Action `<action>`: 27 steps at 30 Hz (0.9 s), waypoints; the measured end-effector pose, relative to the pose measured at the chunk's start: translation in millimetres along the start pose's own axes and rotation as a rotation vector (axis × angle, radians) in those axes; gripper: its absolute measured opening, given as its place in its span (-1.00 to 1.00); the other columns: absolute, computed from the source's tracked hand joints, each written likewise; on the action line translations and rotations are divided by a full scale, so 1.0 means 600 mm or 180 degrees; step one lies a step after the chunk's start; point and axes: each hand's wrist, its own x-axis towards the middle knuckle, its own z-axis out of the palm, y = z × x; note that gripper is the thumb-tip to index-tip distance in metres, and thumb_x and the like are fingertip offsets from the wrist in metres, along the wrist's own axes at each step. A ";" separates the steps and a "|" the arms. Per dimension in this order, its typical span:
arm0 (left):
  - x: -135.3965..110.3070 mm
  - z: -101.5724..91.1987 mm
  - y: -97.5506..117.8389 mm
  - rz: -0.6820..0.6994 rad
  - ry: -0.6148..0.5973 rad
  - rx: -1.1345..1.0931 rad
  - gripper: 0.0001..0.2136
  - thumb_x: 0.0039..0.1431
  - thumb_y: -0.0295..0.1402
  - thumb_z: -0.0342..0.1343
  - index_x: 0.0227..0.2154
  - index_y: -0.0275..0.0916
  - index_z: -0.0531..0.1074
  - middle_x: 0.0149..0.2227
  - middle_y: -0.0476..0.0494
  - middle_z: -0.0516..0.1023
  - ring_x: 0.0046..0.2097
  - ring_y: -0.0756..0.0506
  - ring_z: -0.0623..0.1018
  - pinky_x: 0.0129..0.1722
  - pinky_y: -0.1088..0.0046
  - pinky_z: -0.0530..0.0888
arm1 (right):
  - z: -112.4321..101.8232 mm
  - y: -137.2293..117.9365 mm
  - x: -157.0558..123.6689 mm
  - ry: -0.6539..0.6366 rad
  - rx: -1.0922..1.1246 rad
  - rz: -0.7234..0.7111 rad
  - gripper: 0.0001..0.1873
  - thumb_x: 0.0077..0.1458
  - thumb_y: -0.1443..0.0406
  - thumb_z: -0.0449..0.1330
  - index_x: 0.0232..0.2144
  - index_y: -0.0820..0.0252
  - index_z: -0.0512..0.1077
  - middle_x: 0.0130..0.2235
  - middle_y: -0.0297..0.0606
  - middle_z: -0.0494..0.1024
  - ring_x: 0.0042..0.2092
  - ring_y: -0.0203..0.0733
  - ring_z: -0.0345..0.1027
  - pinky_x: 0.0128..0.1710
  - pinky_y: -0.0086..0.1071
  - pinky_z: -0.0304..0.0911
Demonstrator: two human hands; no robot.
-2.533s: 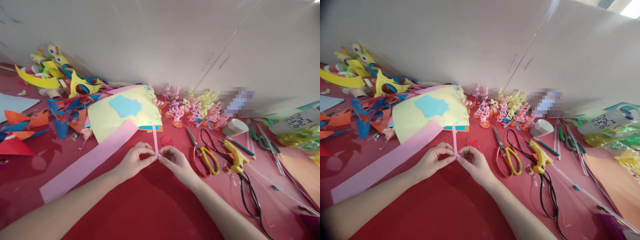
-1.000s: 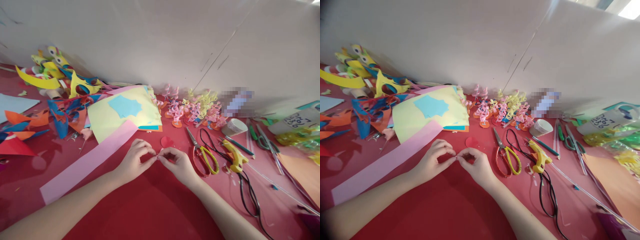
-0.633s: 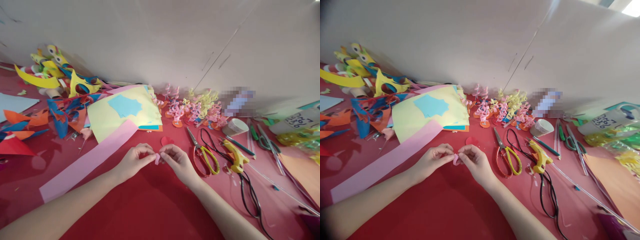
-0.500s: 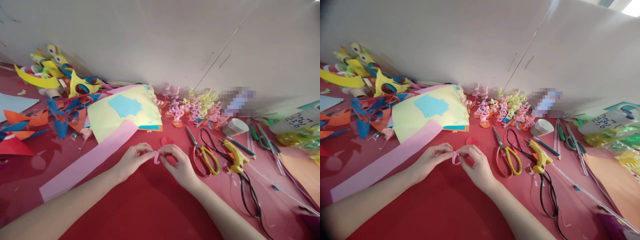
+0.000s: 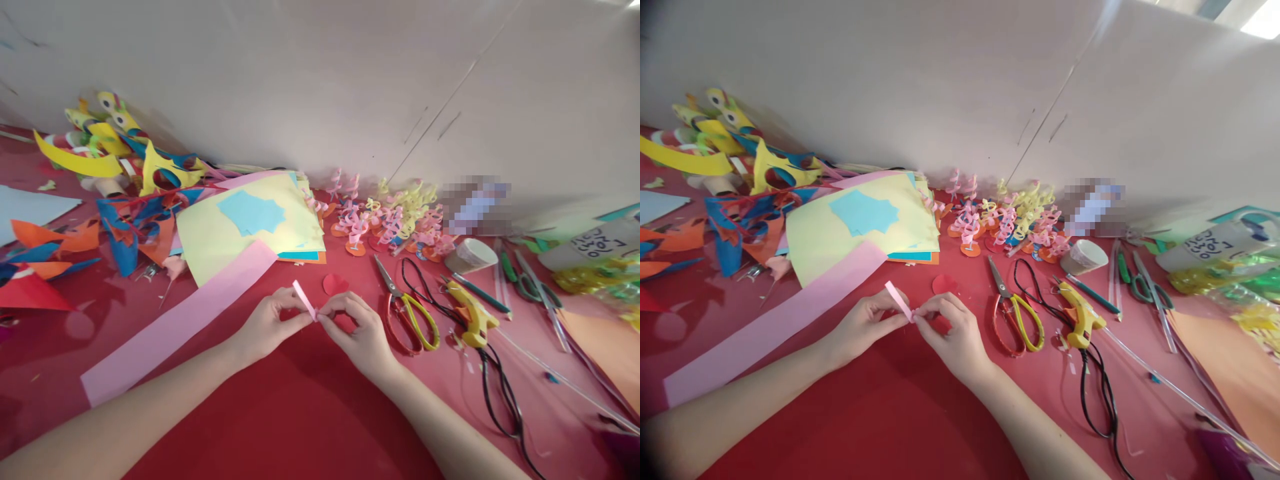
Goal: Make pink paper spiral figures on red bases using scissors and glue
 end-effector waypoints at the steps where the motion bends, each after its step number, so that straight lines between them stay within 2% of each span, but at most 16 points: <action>1: 0.000 0.000 0.000 0.0002 0.0014 0.0018 -0.89 0.09 -0.34 0.11 -0.46 -0.15 0.52 -0.36 -0.05 0.48 -0.22 -0.10 0.44 -0.13 0.30 0.33 | 0.001 0.000 0.000 0.0000 0.0020 0.0030 -0.88 0.05 0.45 0.16 -0.41 0.13 0.40 -0.41 -0.33 0.44 -0.38 -0.28 0.34 -0.35 -0.40 0.35; 7: 0.001 0.000 -0.003 -0.0012 0.0065 -0.0024 -0.90 0.06 -0.33 0.13 -0.50 -0.15 0.52 -0.39 -0.03 0.44 -0.24 -0.09 0.43 -0.17 0.32 0.33 | 0.000 -0.003 -0.001 -0.0090 0.0146 0.0109 -0.86 0.07 0.44 0.12 -0.33 0.14 0.42 -0.38 -0.29 0.46 -0.36 -0.27 0.35 -0.33 -0.38 0.35; 11: 0.001 0.000 -0.003 -0.0059 0.0096 -0.0042 -0.87 0.08 -0.32 0.11 -0.52 -0.16 0.50 -0.40 -0.03 0.42 -0.23 -0.09 0.42 -0.17 0.33 0.33 | -0.007 -0.006 0.002 -0.0360 0.0206 0.0022 -0.79 0.06 0.45 0.10 -0.26 0.14 0.44 -0.32 -0.25 0.46 -0.32 -0.26 0.36 -0.28 -0.34 0.35; 15: 0.001 -0.001 -0.003 -0.0087 0.0164 -0.0149 -0.86 0.10 -0.30 0.11 -0.52 -0.17 0.49 -0.40 -0.04 0.42 -0.24 -0.08 0.43 -0.18 0.33 0.34 | -0.007 0.001 0.002 -0.0435 0.0179 -0.0142 -0.73 0.04 0.48 0.09 -0.24 0.11 0.45 -0.28 -0.25 0.43 -0.32 -0.28 0.35 -0.26 -0.34 0.35; 19: 0.001 0.000 -0.005 -0.0103 0.0163 -0.0177 -0.85 0.10 -0.27 0.12 -0.52 -0.16 0.49 -0.40 -0.03 0.42 -0.26 -0.08 0.43 -0.20 0.34 0.35 | -0.005 0.011 0.000 -0.0395 0.0157 -0.0209 -0.81 0.07 0.43 0.15 -0.26 0.10 0.43 -0.28 -0.25 0.45 -0.31 -0.27 0.36 -0.28 -0.35 0.35; 23: 0.001 0.000 -0.004 0.0003 0.0090 -0.0110 -0.88 0.09 -0.31 0.12 -0.50 -0.15 0.51 -0.40 -0.03 0.44 -0.25 -0.08 0.43 -0.17 0.33 0.34 | -0.003 0.010 -0.002 -0.0226 0.0208 -0.0053 -0.92 0.08 0.39 0.18 -0.36 0.11 0.41 -0.36 -0.30 0.46 -0.32 -0.26 0.37 -0.29 -0.36 0.34; 27: 0.001 0.001 0.000 0.0069 0.0042 -0.0033 -0.89 0.08 -0.36 0.11 -0.47 -0.14 0.53 -0.37 -0.05 0.48 -0.21 -0.11 0.44 -0.14 0.31 0.34 | 0.001 0.005 -0.003 -0.0149 0.0411 0.0293 -0.93 0.04 0.40 0.18 -0.40 0.13 0.39 -0.39 -0.33 0.44 -0.36 -0.28 0.35 -0.31 -0.39 0.33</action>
